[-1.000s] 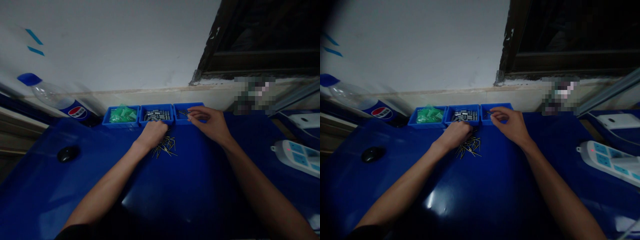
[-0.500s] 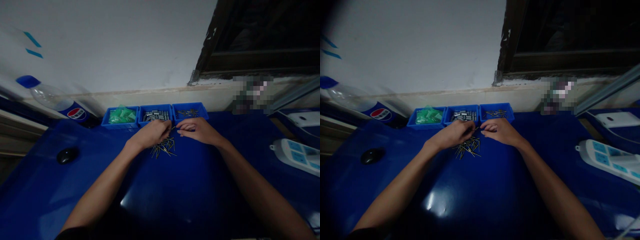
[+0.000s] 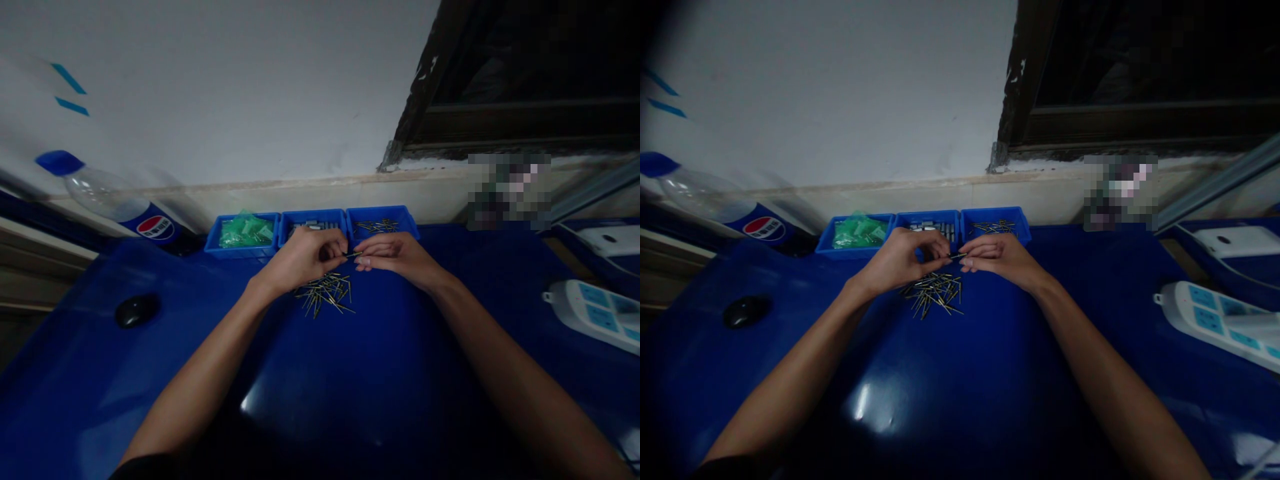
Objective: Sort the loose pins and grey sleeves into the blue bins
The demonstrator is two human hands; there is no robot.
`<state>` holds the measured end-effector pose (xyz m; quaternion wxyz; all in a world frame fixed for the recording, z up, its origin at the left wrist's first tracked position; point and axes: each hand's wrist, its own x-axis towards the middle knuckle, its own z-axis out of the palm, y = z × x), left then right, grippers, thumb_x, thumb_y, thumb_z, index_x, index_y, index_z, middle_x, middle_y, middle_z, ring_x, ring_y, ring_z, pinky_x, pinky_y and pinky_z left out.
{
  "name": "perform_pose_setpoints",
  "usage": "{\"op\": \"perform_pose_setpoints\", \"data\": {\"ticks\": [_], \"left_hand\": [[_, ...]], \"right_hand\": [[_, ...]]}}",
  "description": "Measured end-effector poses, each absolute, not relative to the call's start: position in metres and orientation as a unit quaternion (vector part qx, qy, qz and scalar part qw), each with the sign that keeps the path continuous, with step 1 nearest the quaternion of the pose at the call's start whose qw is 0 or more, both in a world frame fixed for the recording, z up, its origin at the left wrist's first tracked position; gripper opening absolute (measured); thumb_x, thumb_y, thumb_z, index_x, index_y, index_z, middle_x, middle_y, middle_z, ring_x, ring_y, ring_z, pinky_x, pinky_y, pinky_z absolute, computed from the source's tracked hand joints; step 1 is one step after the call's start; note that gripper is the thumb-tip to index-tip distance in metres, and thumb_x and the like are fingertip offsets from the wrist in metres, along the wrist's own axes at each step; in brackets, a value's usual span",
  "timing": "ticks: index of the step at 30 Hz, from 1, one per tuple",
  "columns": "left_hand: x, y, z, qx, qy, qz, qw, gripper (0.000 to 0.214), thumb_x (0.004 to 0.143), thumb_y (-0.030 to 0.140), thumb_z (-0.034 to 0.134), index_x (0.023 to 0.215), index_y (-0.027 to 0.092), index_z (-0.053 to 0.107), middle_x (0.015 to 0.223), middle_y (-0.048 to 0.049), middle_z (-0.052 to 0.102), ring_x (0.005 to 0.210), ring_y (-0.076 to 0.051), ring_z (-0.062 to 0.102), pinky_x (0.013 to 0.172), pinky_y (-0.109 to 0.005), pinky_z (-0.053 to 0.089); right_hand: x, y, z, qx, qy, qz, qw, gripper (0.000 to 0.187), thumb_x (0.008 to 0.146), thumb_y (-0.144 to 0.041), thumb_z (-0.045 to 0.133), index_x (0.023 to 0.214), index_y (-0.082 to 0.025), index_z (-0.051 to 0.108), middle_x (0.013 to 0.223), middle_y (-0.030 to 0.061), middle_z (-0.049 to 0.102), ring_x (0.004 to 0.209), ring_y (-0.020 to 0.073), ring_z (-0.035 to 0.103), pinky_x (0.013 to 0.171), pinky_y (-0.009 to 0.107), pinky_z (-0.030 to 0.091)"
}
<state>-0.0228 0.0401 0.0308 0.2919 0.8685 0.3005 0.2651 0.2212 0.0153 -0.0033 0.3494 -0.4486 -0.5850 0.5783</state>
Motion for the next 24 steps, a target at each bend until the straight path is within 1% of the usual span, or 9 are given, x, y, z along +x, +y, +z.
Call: {"op": "perform_pose_setpoints", "data": {"ticks": [3,6,8,10,12,14,17,19,24], "left_hand": [[-0.023,0.042,0.029,0.882,0.308,0.237,0.266,0.007,0.091,0.02,0.068,0.094,0.015,0.072,0.083,-0.0037,0.077,0.071,-0.013,0.071,0.069,-0.025,0.055],[-0.023,0.043,0.024,0.901,0.333,0.178,0.213,0.014,0.093,0.021,0.068,0.104,0.014,0.074,0.09,-0.0067,0.078,0.08,-0.018,0.074,0.077,-0.03,0.057],[-0.022,0.043,0.02,0.911,0.352,0.125,0.175,0.016,0.095,0.018,0.065,0.107,0.014,0.075,0.095,-0.0096,0.079,0.089,-0.021,0.075,0.083,-0.034,0.057],[-0.021,0.042,0.015,0.914,0.37,0.078,0.145,0.019,0.095,0.013,0.061,0.108,0.014,0.075,0.1,-0.0125,0.078,0.094,-0.023,0.074,0.086,-0.036,0.057],[-0.02,0.041,0.009,0.915,0.382,0.042,0.123,0.022,0.095,0.008,0.057,0.107,0.013,0.075,0.103,-0.0147,0.077,0.096,-0.024,0.074,0.086,-0.037,0.057],[-0.018,0.04,0.004,0.917,0.383,0.021,0.104,0.023,0.094,0.006,0.056,0.106,0.012,0.074,0.102,-0.015,0.077,0.096,-0.024,0.073,0.085,-0.036,0.057],[-0.015,0.04,-0.001,0.922,0.38,0.014,0.069,0.022,0.093,0.006,0.056,0.102,0.013,0.074,0.097,-0.0143,0.076,0.092,-0.023,0.073,0.082,-0.035,0.057],[-0.013,0.04,-0.002,0.925,0.376,0.013,0.047,0.023,0.095,0.006,0.053,0.1,0.012,0.074,0.093,-0.0149,0.076,0.086,-0.024,0.074,0.078,-0.035,0.056],[-0.008,0.036,0.003,0.928,0.371,0.001,0.044,0.029,0.095,0.004,0.047,0.109,0.012,0.071,0.092,-0.0157,0.077,0.077,-0.024,0.073,0.068,-0.035,0.051]], "right_hand": [[0.218,0.015,-0.004,-0.449,-0.589,0.56,0.372,0.019,0.077,-0.033,0.085,0.094,-0.026,0.08,0.081,0.0024,0.082,0.079,0.0228,0.079,0.083,0.043,0.064],[0.22,0.017,-0.003,-0.459,-0.58,0.533,0.41,0.017,0.077,-0.034,0.085,0.09,-0.025,0.08,0.08,0.0029,0.082,0.078,0.023,0.079,0.081,0.043,0.064],[0.225,0.02,-0.002,-0.476,-0.561,0.499,0.458,0.022,0.076,-0.035,0.086,0.095,-0.026,0.08,0.088,0.0038,0.083,0.083,0.0241,0.079,0.085,0.045,0.064],[0.23,0.022,0.0,-0.496,-0.54,0.461,0.499,0.031,0.076,-0.036,0.087,0.105,-0.026,0.079,0.098,0.0052,0.083,0.089,0.0251,0.08,0.089,0.047,0.064],[0.235,0.023,0.002,-0.516,-0.528,0.432,0.518,0.036,0.078,-0.036,0.085,0.111,-0.025,0.078,0.1,0.0065,0.083,0.087,0.025,0.08,0.088,0.047,0.064],[0.238,0.024,0.003,-0.531,-0.524,0.417,0.518,0.031,0.081,-0.038,0.083,0.109,-0.024,0.078,0.093,0.0067,0.082,0.08,0.024,0.079,0.082,0.045,0.065],[0.24,0.025,0.002,-0.536,-0.525,0.416,0.514,0.024,0.081,-0.039,0.082,0.1,-0.024,0.079,0.085,0.0056,0.081,0.072,0.022,0.076,0.073,0.043,0.064],[0.239,0.025,0.002,-0.532,-0.532,0.42,0.507,0.023,0.081,-0.039,0.081,0.098,-0.024,0.079,0.085,0.0052,0.081,0.071,0.0213,0.075,0.07,0.041,0.063],[0.234,0.023,0.0,-0.515,-0.563,0.435,0.479,0.02,0.082,-0.037,0.08,0.097,-0.024,0.079,0.085,0.0047,0.081,0.072,0.0205,0.074,0.069,0.039,0.06]]}}
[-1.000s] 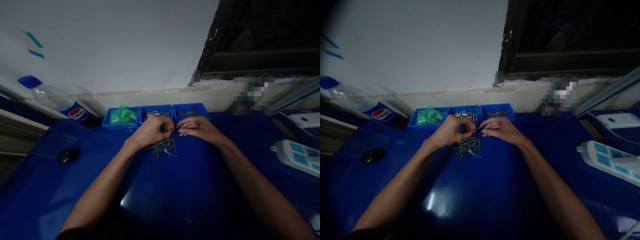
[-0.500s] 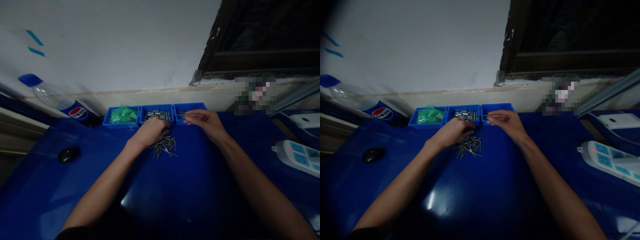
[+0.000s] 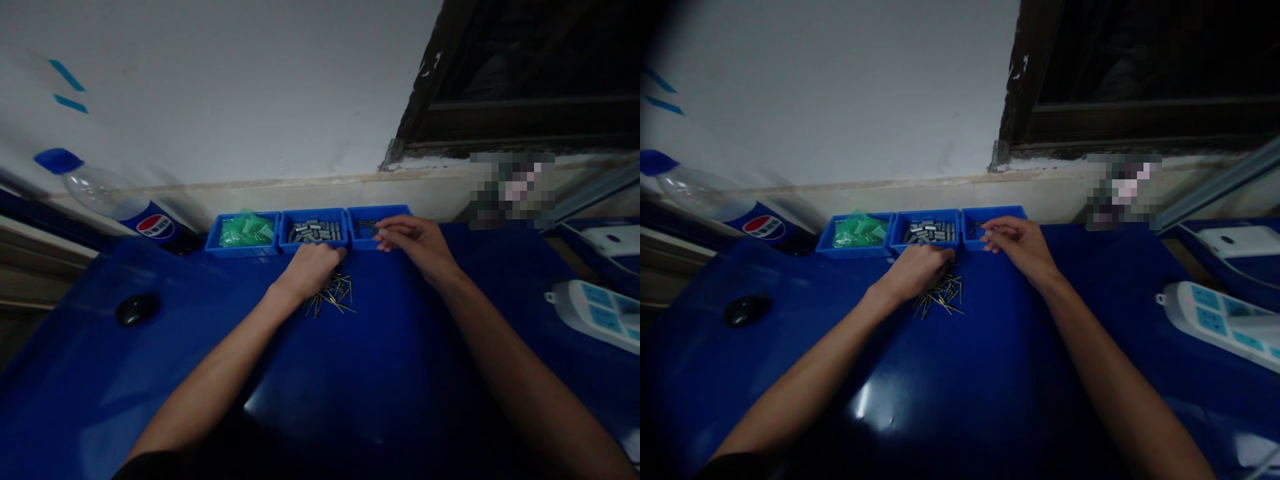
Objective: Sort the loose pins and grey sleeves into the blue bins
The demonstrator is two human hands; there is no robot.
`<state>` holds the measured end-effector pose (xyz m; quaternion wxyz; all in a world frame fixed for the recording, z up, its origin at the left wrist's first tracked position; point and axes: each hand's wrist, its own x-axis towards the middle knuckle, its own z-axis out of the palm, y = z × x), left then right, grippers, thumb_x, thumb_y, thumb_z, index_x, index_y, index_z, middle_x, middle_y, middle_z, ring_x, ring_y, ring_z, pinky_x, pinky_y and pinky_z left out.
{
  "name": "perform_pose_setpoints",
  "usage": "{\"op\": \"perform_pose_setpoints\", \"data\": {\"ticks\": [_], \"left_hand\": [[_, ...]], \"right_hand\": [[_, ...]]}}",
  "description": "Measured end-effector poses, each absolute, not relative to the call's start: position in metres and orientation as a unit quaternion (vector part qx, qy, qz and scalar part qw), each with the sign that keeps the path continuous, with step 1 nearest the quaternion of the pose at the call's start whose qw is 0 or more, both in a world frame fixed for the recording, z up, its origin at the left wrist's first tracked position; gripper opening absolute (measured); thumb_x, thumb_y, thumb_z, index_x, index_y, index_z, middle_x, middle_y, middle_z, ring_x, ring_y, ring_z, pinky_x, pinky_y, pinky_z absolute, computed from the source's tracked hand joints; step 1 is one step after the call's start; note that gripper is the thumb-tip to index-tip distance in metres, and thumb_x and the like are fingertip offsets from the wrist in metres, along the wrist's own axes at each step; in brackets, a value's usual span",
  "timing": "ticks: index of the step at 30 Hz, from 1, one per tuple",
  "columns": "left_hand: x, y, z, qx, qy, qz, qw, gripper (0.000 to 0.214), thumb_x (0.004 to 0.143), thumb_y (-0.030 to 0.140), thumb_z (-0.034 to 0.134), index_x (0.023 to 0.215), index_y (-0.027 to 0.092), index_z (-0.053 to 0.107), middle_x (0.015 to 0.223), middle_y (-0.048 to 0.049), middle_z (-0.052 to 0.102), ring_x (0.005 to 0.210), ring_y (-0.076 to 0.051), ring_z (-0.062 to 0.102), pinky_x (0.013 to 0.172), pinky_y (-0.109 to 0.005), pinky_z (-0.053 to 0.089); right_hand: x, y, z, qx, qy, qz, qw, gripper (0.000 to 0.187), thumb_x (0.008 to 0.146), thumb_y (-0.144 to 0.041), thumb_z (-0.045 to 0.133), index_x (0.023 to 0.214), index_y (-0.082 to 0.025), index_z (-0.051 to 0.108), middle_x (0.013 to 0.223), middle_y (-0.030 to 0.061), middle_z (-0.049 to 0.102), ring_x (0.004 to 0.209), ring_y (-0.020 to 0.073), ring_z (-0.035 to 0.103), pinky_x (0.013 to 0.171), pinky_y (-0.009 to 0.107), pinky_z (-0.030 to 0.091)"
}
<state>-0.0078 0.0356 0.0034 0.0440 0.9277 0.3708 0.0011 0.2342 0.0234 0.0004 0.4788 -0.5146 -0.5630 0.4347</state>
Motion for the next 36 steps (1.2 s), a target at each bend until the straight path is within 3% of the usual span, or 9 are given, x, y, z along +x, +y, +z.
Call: {"op": "perform_pose_setpoints", "data": {"ticks": [10,18,31,36], "left_hand": [[-0.019,0.04,0.022,0.908,0.318,0.194,0.19,0.026,0.093,0.008,0.054,0.115,0.017,0.065,0.097,-0.0061,0.074,0.09,-0.018,0.07,0.082,-0.031,0.053],[-0.018,0.039,0.029,0.861,0.309,0.318,0.25,0.028,0.089,0.012,0.064,0.117,0.018,0.067,0.09,-0.0018,0.075,0.08,-0.013,0.072,0.078,-0.025,0.059],[-0.018,0.039,0.026,0.865,0.289,0.334,0.239,0.034,0.087,0.009,0.067,0.119,0.018,0.069,0.092,-0.0011,0.075,0.078,-0.012,0.071,0.077,-0.026,0.058],[-0.02,0.042,0.019,0.889,0.319,0.256,0.205,0.035,0.086,0.013,0.073,0.12,0.016,0.067,0.093,-0.0032,0.076,0.082,-0.017,0.072,0.077,-0.029,0.055]], "right_hand": [[0.235,0.023,-0.006,-0.495,-0.615,0.472,0.392,0.017,0.087,-0.034,0.076,0.1,-0.024,0.079,0.084,0.0046,0.081,0.074,0.0203,0.075,0.072,0.038,0.06],[0.227,0.017,-0.001,-0.454,-0.588,0.546,0.387,0.026,0.081,-0.032,0.084,0.107,-0.027,0.081,0.093,0.004,0.084,0.085,0.0219,0.079,0.083,0.039,0.062],[0.221,0.015,-0.003,-0.445,-0.565,0.56,0.411,0.018,0.076,-0.033,0.089,0.094,-0.028,0.085,0.084,0.0037,0.083,0.081,0.0227,0.077,0.084,0.043,0.061],[0.221,0.017,-0.002,-0.47,-0.553,0.516,0.455,0.021,0.073,-0.039,0.091,0.087,-0.026,0.084,0.081,0.0041,0.082,0.078,0.0228,0.077,0.079,0.041,0.062]]}}
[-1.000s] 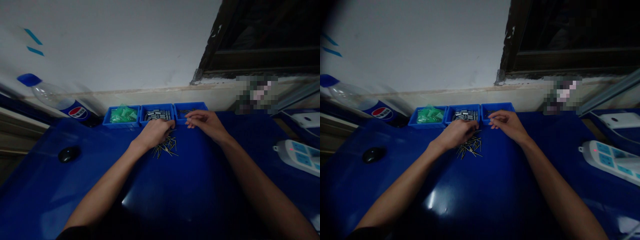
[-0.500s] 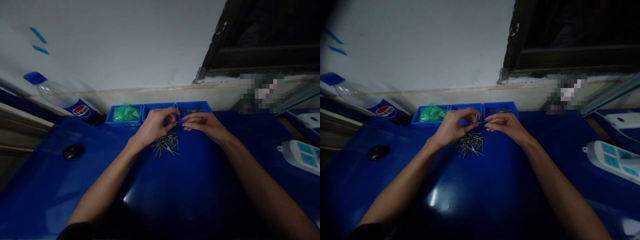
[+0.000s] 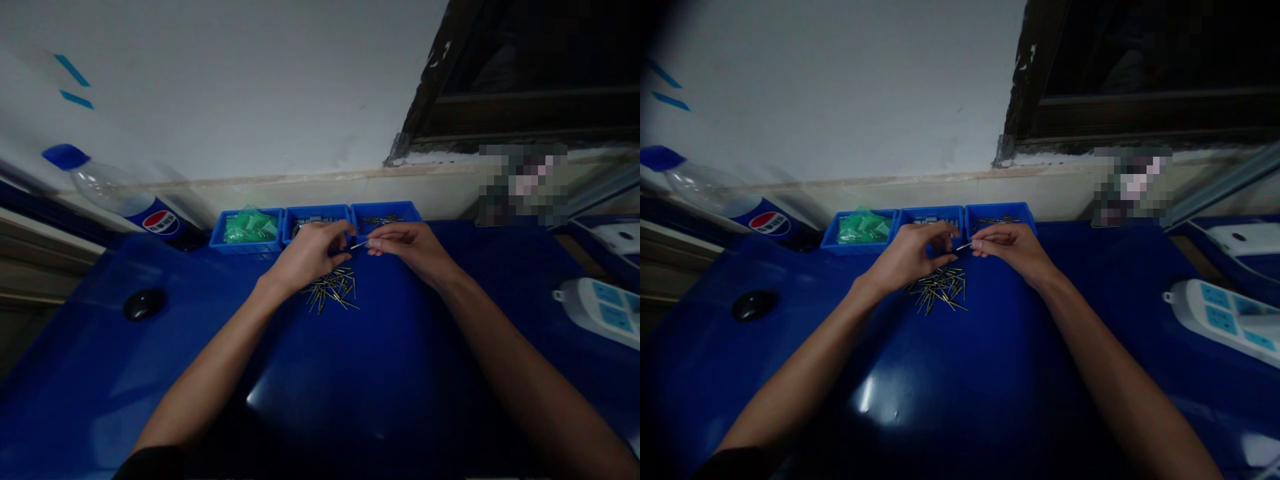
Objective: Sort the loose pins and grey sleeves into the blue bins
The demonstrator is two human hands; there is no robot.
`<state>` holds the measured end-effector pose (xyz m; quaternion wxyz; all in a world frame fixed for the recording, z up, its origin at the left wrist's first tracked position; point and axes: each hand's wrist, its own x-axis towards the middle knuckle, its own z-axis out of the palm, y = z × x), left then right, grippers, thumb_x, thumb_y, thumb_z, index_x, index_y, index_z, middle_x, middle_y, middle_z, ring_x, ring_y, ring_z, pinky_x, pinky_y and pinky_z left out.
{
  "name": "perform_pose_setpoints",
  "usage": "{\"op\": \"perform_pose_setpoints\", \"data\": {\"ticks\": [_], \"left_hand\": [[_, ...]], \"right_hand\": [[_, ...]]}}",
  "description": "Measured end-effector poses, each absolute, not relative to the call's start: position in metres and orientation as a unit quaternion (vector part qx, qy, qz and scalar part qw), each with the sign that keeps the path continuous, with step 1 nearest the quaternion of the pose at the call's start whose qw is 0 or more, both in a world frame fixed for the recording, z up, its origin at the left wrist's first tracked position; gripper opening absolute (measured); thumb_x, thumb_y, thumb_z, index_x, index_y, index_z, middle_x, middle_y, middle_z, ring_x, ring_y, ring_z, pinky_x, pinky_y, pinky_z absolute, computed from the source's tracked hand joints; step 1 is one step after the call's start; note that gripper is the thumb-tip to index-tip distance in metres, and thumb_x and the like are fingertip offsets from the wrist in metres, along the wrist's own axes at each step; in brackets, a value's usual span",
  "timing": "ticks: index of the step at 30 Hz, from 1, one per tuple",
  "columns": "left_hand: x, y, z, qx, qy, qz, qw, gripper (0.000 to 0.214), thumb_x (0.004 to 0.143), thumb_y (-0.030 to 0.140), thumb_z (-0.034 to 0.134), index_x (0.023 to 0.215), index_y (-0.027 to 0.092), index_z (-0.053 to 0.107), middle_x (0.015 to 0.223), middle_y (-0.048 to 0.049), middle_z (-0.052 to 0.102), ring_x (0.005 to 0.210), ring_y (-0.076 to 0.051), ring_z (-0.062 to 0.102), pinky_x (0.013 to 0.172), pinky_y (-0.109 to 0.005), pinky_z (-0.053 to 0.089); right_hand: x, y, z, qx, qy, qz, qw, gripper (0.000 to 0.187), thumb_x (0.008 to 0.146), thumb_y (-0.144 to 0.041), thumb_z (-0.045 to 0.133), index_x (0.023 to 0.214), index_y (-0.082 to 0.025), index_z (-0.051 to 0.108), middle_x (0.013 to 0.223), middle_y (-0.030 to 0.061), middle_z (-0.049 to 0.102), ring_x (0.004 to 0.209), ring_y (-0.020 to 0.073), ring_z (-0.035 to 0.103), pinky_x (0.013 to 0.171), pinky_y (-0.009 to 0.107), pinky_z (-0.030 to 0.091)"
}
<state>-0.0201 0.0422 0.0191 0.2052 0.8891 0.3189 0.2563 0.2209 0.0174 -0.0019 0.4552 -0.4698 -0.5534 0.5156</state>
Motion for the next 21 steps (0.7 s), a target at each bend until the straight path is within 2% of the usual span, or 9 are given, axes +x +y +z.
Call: {"op": "perform_pose_setpoints", "data": {"ticks": [4,6,9,12,15,21], "left_hand": [[-0.018,0.042,0.006,0.91,0.349,0.138,0.176,0.034,0.087,0.009,0.068,0.121,0.017,0.067,0.099,-0.0061,0.078,0.09,-0.021,0.074,0.079,-0.033,0.053],[-0.015,0.04,0.001,0.914,0.359,0.094,0.162,0.031,0.089,0.008,0.064,0.118,0.018,0.068,0.101,-0.008,0.077,0.093,-0.023,0.074,0.078,-0.034,0.051],[-0.011,0.037,-0.002,0.92,0.364,0.054,0.138,0.023,0.094,0.009,0.057,0.111,0.018,0.069,0.098,-0.0099,0.076,0.087,-0.024,0.072,0.072,-0.034,0.048],[-0.009,0.035,-0.001,0.925,0.361,0.036,0.118,0.022,0.098,0.009,0.049,0.106,0.017,0.068,0.092,-0.0104,0.074,0.08,-0.022,0.069,0.067,-0.034,0.044],[-0.007,0.033,0.0,0.93,0.351,0.024,0.108,0.024,0.1,0.008,0.045,0.109,0.016,0.066,0.097,-0.0116,0.073,0.077,-0.02,0.066,0.065,-0.033,0.042],[-0.007,0.033,0.002,0.93,0.34,0.058,0.13,0.023,0.099,0.007,0.043,0.111,0.015,0.061,0.097,-0.0101,0.069,0.071,-0.017,0.061,0.065,-0.032,0.045]], "right_hand": [[0.228,0.022,-0.001,-0.525,-0.499,0.452,0.521,0.022,0.075,-0.037,0.088,0.093,-0.026,0.084,0.086,0.0047,0.083,0.081,0.0234,0.078,0.082,0.042,0.063],[0.232,0.024,-0.001,-0.544,-0.476,0.44,0.532,0.021,0.077,-0.034,0.086,0.097,-0.026,0.083,0.089,0.0045,0.083,0.082,0.023,0.079,0.083,0.041,0.063],[0.235,0.025,-0.001,-0.55,-0.473,0.438,0.531,0.016,0.078,-0.031,0.084,0.092,-0.025,0.083,0.087,0.0042,0.083,0.078,0.0219,0.078,0.079,0.04,0.063],[0.235,0.025,0.0,-0.541,-0.491,0.444,0.52,0.014,0.078,-0.032,0.084,0.09,-0.025,0.082,0.083,0.0041,0.082,0.076,0.0217,0.077,0.076,0.039,0.063],[0.233,0.023,0.0,-0.535,-0.502,0.452,0.508,0.016,0.078,-0.033,0.084,0.091,-0.024,0.082,0.083,0.0043,0.082,0.075,0.0216,0.076,0.073,0.039,0.062],[0.23,0.022,0.001,-0.525,-0.522,0.463,0.487,0.02,0.078,-0.035,0.084,0.093,-0.023,0.081,0.086,0.0052,0.082,0.077,0.0215,0.076,0.073,0.038,0.061]]}}
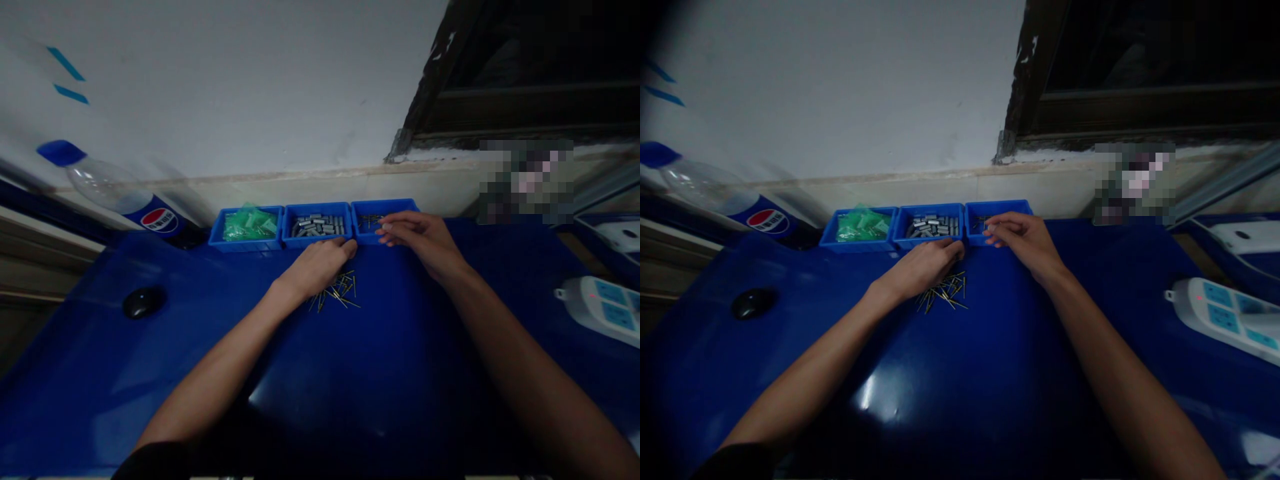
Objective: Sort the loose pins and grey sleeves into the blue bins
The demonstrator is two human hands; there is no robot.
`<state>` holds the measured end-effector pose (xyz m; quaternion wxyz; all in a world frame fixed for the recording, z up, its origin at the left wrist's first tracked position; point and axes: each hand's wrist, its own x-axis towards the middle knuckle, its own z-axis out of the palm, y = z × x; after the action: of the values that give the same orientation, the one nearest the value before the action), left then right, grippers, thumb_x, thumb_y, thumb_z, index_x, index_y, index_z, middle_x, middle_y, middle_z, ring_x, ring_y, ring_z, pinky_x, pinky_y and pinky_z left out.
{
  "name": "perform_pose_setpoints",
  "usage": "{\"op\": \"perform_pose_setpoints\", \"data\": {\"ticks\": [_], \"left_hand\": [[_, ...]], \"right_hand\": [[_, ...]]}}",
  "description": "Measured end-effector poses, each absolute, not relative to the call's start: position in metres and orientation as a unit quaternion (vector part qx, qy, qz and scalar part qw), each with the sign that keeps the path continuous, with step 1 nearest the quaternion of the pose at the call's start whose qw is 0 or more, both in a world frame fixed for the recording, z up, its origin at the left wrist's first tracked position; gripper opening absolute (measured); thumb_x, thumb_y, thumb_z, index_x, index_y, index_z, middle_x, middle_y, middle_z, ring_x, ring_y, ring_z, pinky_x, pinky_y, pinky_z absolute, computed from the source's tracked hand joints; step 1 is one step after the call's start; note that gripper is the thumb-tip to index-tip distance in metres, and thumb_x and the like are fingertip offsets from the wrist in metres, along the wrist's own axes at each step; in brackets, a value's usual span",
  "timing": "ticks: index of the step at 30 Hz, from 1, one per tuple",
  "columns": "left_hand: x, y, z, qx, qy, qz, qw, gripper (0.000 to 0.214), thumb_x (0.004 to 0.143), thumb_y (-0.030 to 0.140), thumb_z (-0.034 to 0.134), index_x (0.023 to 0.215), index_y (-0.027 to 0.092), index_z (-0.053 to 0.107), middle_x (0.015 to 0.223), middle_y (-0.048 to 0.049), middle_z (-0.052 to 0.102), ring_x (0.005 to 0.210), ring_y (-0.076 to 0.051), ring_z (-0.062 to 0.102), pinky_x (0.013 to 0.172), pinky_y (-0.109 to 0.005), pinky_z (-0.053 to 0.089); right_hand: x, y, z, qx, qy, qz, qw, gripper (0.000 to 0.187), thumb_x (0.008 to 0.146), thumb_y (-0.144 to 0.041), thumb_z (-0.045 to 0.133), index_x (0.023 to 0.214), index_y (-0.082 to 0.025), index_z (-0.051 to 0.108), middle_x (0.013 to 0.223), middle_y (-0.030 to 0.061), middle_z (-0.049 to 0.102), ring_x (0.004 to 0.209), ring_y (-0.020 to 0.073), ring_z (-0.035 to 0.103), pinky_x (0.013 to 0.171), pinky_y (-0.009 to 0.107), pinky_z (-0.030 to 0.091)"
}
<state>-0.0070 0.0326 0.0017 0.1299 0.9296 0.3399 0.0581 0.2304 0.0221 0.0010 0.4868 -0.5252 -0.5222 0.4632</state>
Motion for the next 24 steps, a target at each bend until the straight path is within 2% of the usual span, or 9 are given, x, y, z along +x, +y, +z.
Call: {"op": "perform_pose_setpoints", "data": {"ticks": [5,10,16,24], "left_hand": [[-0.009,0.037,0.007,0.909,0.294,0.215,0.204,0.022,0.094,0.006,0.05,0.111,0.017,0.06,0.097,-0.0058,0.069,0.086,-0.017,0.065,0.08,-0.031,0.052],[-0.011,0.038,0.014,0.86,0.304,0.317,0.259,0.022,0.089,0.011,0.062,0.11,0.018,0.06,0.094,-0.0023,0.07,0.084,-0.014,0.068,0.079,-0.028,0.056],[-0.012,0.039,0.016,0.851,0.315,0.324,0.266,0.017,0.09,0.017,0.064,0.106,0.018,0.06,0.096,-0.004,0.072,0.084,-0.014,0.07,0.079,-0.029,0.06],[-0.012,0.037,0.019,0.874,0.303,0.297,0.238,0.013,0.092,0.017,0.065,0.105,0.019,0.06,0.097,-0.0031,0.07,0.083,-0.014,0.068,0.079,-0.029,0.057]], "right_hand": [[0.232,0.022,0.001,-0.519,-0.534,0.465,0.478,0.018,0.079,-0.035,0.083,0.093,-0.023,0.081,0.085,0.0054,0.082,0.077,0.0211,0.076,0.073,0.037,0.059],[0.233,0.022,-0.001,-0.507,-0.565,0.483,0.436,0.021,0.079,-0.038,0.083,0.094,-0.023,0.082,0.083,0.0052,0.082,0.075,0.0207,0.076,0.07,0.035,0.058],[0.228,0.017,0.002,-0.477,-0.587,0.525,0.389,0.021,0.079,-0.037,0.084,0.098,-0.027,0.084,0.084,0.0034,0.083,0.078,0.0212,0.077,0.076,0.038,0.061],[0.216,0.014,0.0,-0.477,-0.584,0.533,0.383,0.012,0.076,-0.033,0.086,0.087,-0.028,0.084,0.076,0.0028,0.081,0.074,0.022,0.077,0.077,0.04,0.061]]}}
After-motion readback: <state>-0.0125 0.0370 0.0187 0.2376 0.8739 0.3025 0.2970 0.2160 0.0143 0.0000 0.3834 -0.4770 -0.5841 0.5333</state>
